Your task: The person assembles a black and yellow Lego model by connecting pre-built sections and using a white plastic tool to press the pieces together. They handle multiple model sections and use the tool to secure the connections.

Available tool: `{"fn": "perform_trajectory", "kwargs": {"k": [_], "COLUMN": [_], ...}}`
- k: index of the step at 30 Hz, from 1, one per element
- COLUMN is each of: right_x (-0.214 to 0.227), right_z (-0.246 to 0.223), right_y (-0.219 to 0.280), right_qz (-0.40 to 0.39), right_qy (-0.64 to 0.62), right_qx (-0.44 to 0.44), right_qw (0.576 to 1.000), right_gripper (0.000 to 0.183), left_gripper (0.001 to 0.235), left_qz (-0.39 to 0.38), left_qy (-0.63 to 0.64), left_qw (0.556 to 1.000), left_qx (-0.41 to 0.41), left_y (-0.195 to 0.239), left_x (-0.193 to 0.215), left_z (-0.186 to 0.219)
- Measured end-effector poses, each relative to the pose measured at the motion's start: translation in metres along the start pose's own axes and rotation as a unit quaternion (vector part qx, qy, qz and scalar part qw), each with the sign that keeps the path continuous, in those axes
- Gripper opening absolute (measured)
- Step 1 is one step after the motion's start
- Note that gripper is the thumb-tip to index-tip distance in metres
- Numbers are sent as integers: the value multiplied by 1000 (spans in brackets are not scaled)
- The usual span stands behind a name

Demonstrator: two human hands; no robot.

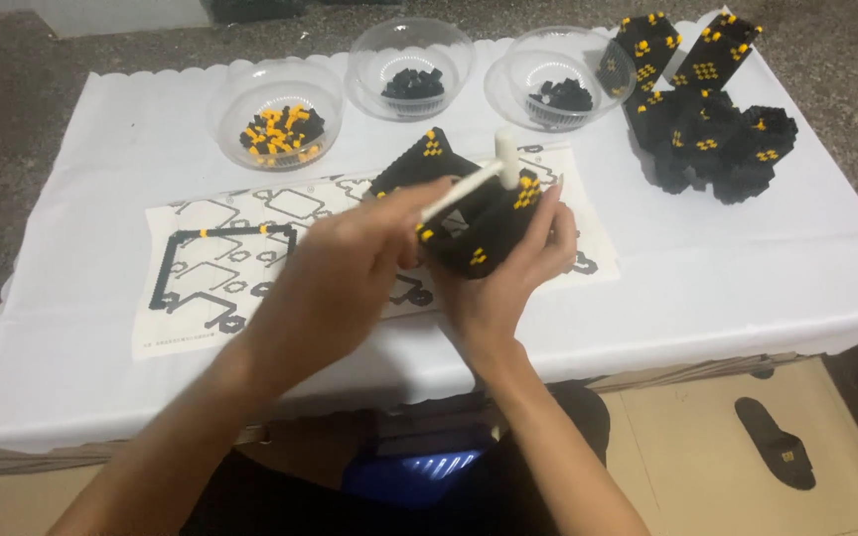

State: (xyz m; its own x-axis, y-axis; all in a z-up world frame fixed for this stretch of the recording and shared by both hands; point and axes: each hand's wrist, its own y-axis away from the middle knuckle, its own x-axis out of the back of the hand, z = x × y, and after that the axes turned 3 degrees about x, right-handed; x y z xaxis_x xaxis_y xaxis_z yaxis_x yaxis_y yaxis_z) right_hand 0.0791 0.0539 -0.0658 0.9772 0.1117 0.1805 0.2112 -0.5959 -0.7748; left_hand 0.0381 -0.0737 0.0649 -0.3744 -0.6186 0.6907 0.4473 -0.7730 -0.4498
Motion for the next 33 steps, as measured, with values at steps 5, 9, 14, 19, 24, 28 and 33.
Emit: {"fn": "perform_trajectory", "kwargs": {"k": [5,9,14,19,24,28,33], "right_x": [25,23,8,-26,-50,-51,-31], "right_z": [-9,21,79,118,113,107,68], "right_y": [-42,-74,-98,-104,-97,-87,-87], "right_qz": [-146,-227,-309,-414,-391,-419,-250], "right_qy": [-170,-331,-445,-538,-621,-717,-542], "right_qx": [-156,-241,-311,-296,-407,-353,-538], "right_qw": [962,884,780,672,543,431,595], "right_gripper": [111,96,64,69,72,48,41], "left_gripper": [38,32,29,27,26,79,57], "left_qz": [94,126,178,183,205,66,91], "left_qy": [-113,-57,-199,-321,-392,41,376], "left_qw": [981,927,901,855,869,931,903], "left_qx": [128,347,342,364,222,358,186], "left_y": [5,46,134,168,141,61,18], "left_x": [34,60,87,84,66,29,-54], "left_z": [-12,-56,-151,-177,-151,-92,-62]}}
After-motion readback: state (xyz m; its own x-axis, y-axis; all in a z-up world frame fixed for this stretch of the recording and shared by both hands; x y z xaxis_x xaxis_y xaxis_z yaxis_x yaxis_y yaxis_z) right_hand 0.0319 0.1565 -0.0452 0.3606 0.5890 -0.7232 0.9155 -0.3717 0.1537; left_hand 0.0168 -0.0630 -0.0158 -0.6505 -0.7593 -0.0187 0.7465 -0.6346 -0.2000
